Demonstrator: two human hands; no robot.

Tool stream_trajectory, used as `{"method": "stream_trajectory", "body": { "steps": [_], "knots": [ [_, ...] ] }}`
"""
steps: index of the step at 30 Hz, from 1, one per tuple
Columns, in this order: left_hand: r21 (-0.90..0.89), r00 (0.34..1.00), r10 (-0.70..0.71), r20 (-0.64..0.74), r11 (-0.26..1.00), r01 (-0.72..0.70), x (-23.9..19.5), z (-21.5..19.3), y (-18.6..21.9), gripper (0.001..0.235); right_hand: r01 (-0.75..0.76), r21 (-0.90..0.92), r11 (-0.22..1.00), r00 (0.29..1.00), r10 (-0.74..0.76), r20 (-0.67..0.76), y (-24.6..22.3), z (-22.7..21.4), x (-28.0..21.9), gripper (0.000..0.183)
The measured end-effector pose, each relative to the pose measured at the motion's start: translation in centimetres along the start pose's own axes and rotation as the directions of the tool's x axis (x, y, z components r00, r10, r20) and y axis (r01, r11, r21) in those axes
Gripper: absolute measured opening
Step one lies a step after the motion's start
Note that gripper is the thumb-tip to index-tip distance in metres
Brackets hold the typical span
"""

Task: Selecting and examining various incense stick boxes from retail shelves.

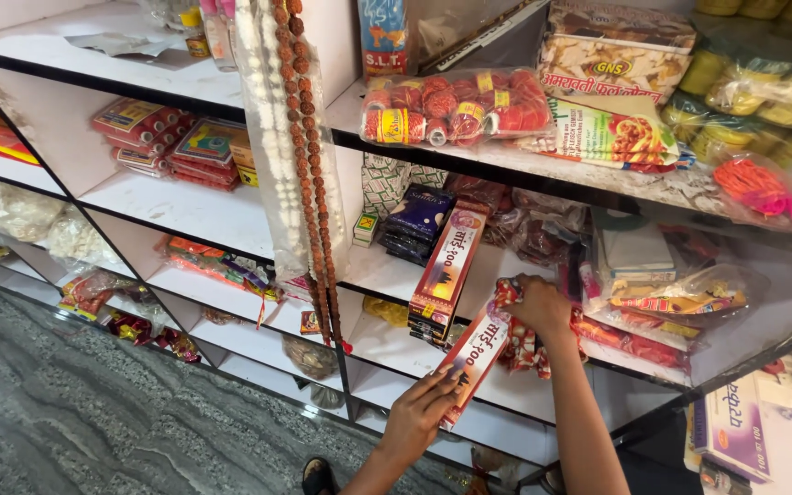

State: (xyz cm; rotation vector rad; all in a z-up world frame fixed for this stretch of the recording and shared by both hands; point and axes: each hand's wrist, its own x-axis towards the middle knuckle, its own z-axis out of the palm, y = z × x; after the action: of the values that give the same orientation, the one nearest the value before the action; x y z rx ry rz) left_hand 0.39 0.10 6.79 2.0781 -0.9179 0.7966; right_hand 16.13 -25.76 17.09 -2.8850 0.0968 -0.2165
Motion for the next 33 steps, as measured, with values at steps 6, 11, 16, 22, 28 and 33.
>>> {"method": "stream_trajectory", "body": {
  "steps": [6, 11, 16, 22, 28, 33],
  "knots": [
    [0.002, 1.0, 0.017, -0.01, 1.0, -0.017, -0.6, 0.9, -0.6, 0.027, 0.058, -0.111, 0.992, 0.998, -0.055, 0.028, -2.4, 0.0, -4.0, 0.057],
    [-0.029, 0.998, -0.042, 0.04, 0.999, 0.043, -0.9, 0.9, -1.0, 0.034, 0.338, -0.101, 0.936, 0.941, -0.338, 0.017, -4.3, 1.6, -8.8, 0.063],
    [-0.014, 1.0, -0.011, 0.028, 1.0, 0.011, 0.0, 0.5, -0.8, 0.037, 0.178, -0.118, 0.977, 0.978, -0.162, 0.132, -4.3, -0.4, -5.6, 0.06],
    [0.016, 1.0, 0.003, 0.028, 1.0, -0.003, -0.1, 0.7, -0.9, 0.033, 0.096, 0.047, 0.994, 0.993, -0.092, -0.078, 0.0, 2.1, -1.1, 0.066],
    [0.128, 0.999, 0.035, 0.038, 0.991, -0.039, -1.4, 2.8, -2.3, 0.035, 0.189, 0.143, 0.971, 0.969, -0.161, -0.188, -0.3, 4.8, -6.1, 0.063],
    [0.185, 0.998, 0.054, 0.017, 0.981, -0.056, -0.2, 0.9, 0.2, 0.038, 0.369, 0.313, 0.875, 0.909, -0.268, -0.32, 1.2, 8.0, -13.3, 0.063]
  ]
}}
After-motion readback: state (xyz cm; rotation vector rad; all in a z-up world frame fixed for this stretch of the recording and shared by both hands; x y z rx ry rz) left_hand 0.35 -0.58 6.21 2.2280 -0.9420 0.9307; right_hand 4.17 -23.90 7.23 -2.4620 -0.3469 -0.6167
